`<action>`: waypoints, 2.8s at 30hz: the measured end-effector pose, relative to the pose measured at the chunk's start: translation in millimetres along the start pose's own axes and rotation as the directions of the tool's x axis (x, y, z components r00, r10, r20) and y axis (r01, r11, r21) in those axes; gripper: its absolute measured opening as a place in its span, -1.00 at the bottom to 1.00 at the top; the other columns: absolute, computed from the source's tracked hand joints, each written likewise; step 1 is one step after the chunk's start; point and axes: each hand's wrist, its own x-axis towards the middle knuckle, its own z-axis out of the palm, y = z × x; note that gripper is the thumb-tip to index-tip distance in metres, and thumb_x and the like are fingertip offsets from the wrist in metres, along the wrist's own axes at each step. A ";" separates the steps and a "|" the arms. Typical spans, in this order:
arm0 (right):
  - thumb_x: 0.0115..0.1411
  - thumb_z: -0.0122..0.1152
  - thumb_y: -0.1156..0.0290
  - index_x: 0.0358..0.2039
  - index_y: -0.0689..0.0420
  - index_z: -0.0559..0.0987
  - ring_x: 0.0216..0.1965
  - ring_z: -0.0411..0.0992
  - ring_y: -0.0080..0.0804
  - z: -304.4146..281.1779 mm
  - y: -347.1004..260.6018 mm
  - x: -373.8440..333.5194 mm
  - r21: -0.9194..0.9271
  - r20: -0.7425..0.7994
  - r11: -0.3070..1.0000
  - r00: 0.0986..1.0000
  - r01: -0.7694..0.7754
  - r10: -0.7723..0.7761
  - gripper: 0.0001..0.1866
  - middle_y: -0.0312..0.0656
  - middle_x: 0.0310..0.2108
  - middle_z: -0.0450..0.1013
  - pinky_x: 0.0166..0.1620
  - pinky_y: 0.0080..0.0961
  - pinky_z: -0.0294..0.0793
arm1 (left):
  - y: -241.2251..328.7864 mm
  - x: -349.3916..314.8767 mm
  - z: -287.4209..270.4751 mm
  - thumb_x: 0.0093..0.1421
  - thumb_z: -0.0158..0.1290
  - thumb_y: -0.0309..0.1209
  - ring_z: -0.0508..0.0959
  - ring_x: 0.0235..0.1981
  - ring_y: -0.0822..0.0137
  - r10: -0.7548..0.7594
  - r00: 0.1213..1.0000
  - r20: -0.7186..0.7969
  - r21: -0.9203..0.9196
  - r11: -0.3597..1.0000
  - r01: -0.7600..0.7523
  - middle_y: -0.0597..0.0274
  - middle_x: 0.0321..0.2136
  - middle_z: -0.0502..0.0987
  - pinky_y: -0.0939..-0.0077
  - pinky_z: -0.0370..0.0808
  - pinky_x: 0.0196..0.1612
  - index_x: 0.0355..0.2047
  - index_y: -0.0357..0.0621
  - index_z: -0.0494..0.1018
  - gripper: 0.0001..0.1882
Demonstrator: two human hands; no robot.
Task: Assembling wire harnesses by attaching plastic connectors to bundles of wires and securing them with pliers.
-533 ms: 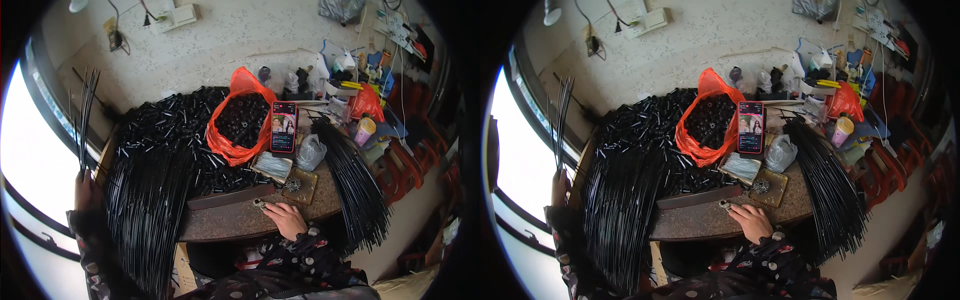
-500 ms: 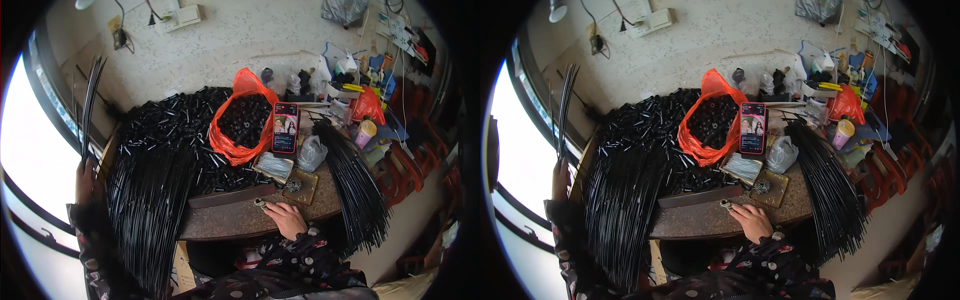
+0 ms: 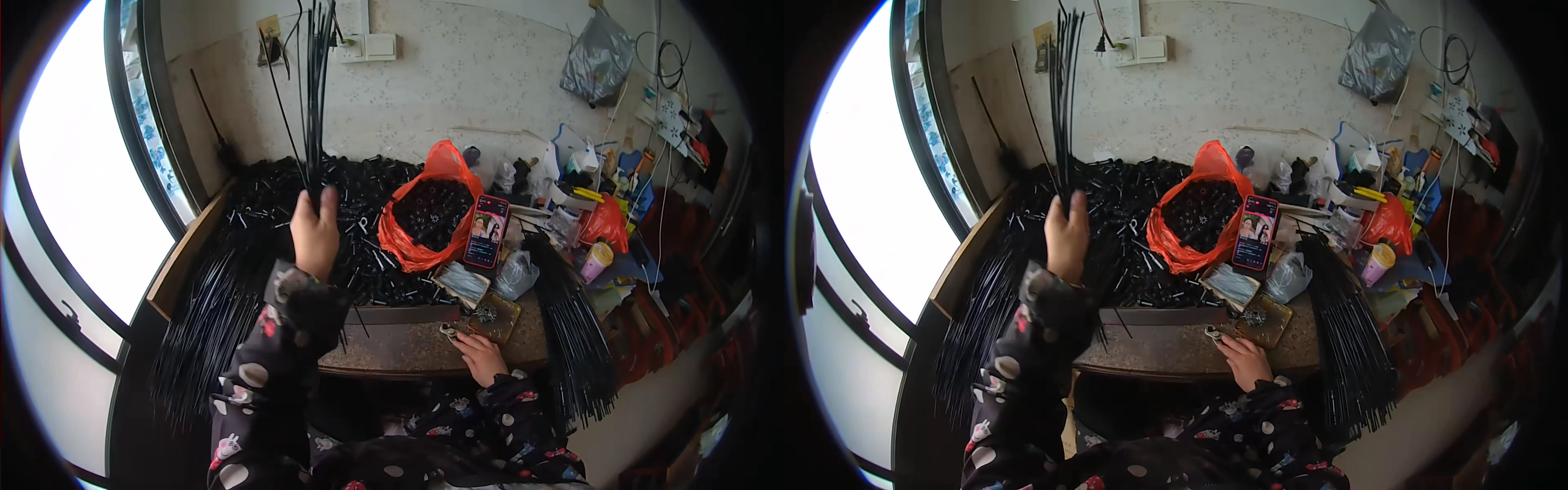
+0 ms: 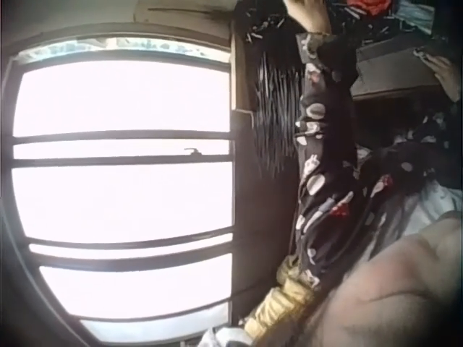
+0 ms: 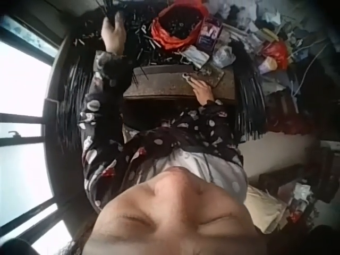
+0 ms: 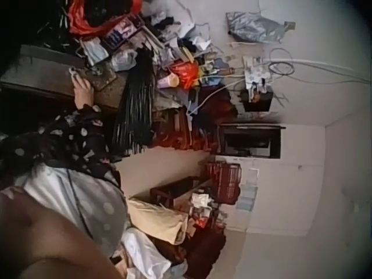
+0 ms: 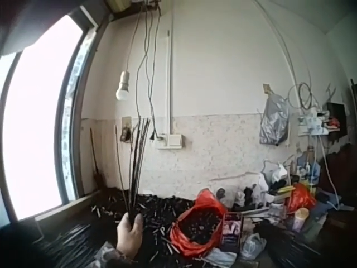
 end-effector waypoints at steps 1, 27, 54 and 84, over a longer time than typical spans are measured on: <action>0.05 0.12 0.47 0.00 0.00 0.44 0.08 0.20 -0.31 -8.4 -5.5 -4.0 -0.061 0.001 0.998 1.000 -0.011 0.011 -0.57 -0.38 0.10 0.27 0.02 -0.36 0.24 | -8.7 -21.3 5.6 0.18 0.06 -0.30 0.28 -0.59 0.57 0.006 1.000 0.014 -0.060 0.998 -0.005 0.39 -0.66 0.37 0.61 0.27 -0.52 -0.47 -0.22 0.36 -0.76; 0.30 -0.11 0.28 -0.35 0.13 0.34 -0.75 0.17 -0.63 -26.4 -165.7 40.0 0.978 0.151 0.107 0.963 -0.178 0.223 -0.81 -0.33 -0.63 0.29 -0.67 -0.73 0.13 | 35.8 -116.8 -28.9 0.25 -0.06 -0.35 0.52 -0.26 0.33 -0.404 0.595 0.695 -0.363 0.516 0.776 0.14 -0.30 0.53 0.45 0.42 -0.10 -0.02 -0.29 0.30 -0.65; 0.30 -0.09 0.34 -0.12 0.20 0.39 -0.62 0.21 -0.71 -22.5 -156.5 28.4 0.913 0.348 -0.166 0.924 -0.372 -0.159 -0.76 -0.39 -0.58 0.28 -0.53 -0.77 0.18 | 51.7 -98.8 -26.4 0.21 -0.03 -0.45 0.54 -0.22 0.32 -0.406 0.637 0.656 -0.350 0.584 0.733 0.10 -0.25 0.53 0.44 0.47 -0.12 0.02 -0.32 0.29 -0.63; 0.29 -0.09 0.34 -0.08 0.19 0.39 -0.73 0.19 -0.77 -42.0 -123.1 39.5 0.961 0.180 0.188 0.976 -0.200 0.121 -0.74 -0.36 -0.61 0.34 -0.66 -0.81 0.16 | -71.7 -73.3 -188.5 0.06 0.11 -0.29 0.54 -0.25 0.11 -0.311 0.862 0.400 0.838 0.506 -0.206 -0.03 -0.27 0.53 0.31 0.46 -0.13 -0.13 -0.34 0.42 -0.58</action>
